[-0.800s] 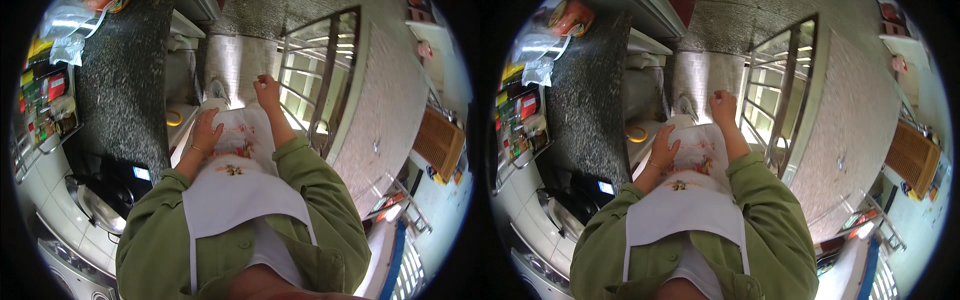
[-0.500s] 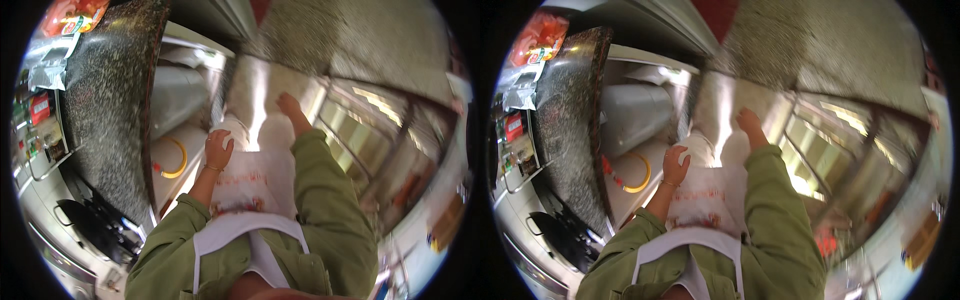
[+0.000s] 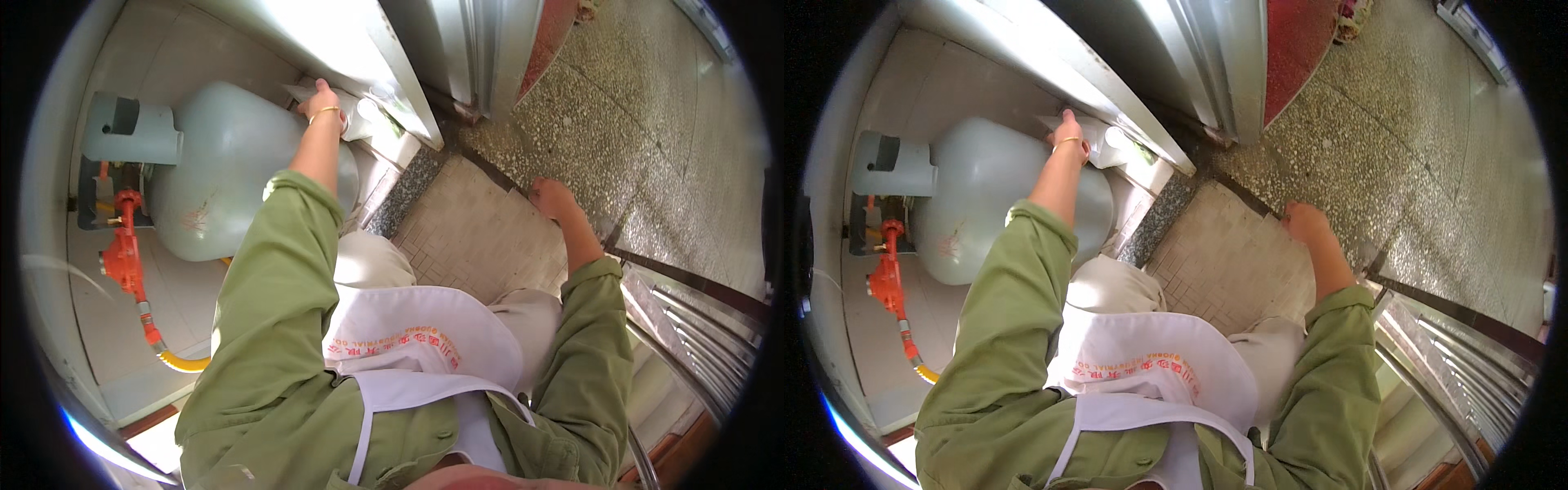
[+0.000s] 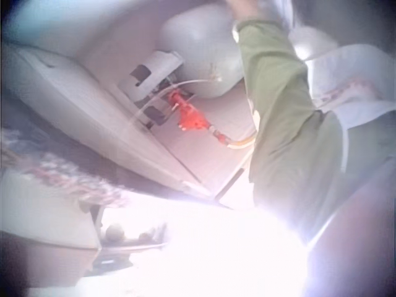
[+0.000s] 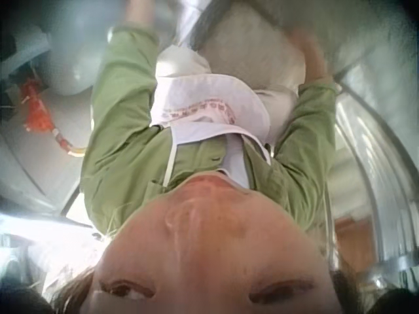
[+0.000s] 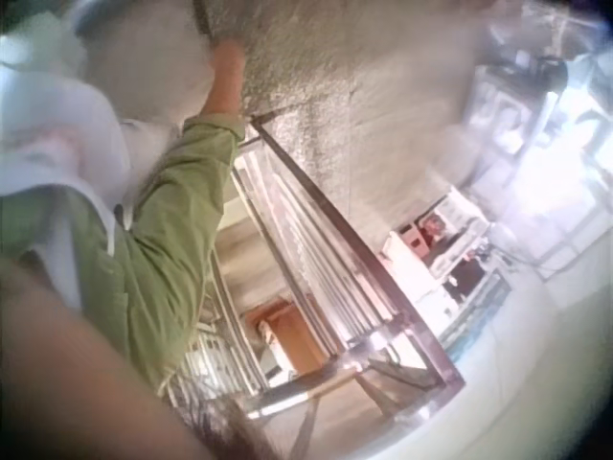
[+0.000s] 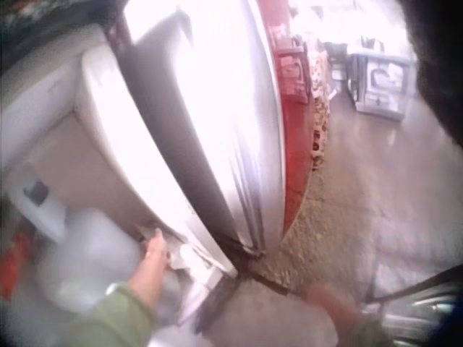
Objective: The person retrieves a wooden cabinet door and a screwdriver, then installs the door onto a cabinet under the counter. They align the hinges and use the screwdriver to fasten the door in place.
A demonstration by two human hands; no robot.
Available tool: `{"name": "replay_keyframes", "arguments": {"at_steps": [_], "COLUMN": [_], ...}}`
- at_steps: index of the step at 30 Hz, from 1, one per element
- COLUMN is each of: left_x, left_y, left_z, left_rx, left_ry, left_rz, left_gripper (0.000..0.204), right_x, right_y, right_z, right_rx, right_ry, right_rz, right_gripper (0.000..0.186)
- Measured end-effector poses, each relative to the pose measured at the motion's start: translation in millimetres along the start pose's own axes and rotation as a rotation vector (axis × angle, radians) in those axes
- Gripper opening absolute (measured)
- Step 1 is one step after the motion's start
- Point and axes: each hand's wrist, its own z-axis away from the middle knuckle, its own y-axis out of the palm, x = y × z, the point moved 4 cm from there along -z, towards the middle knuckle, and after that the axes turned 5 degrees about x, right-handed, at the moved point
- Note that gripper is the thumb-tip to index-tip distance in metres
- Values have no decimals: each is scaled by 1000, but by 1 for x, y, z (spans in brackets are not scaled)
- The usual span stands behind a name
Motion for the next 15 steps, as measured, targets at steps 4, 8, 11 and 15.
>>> {"name": "replay_keyframes", "arguments": {"at_steps": [4, 8, 11, 15], "left_x": [-12, -7, 0, -37], "left_y": [15, 35, 9, 32], "left_z": [-15, -81, -154, -77], "left_rx": [-13, -91, -154, -126], "left_ry": [70, 12, -116, -17], "left_rz": [-305, -789, -758, -286], "left_gripper": [79, 77, 63, 28], "right_x": [3, 41, 68, 43], "right_y": [5, 22, 31, 22], "right_z": [-19, -13, -10, -1], "right_rx": [-102, 28, 95, -2], "right_ry": [20, -88, -241, -97], "right_rz": [-230, -337, -399, -561], "right_gripper": [30, 33, 35, 35]}}
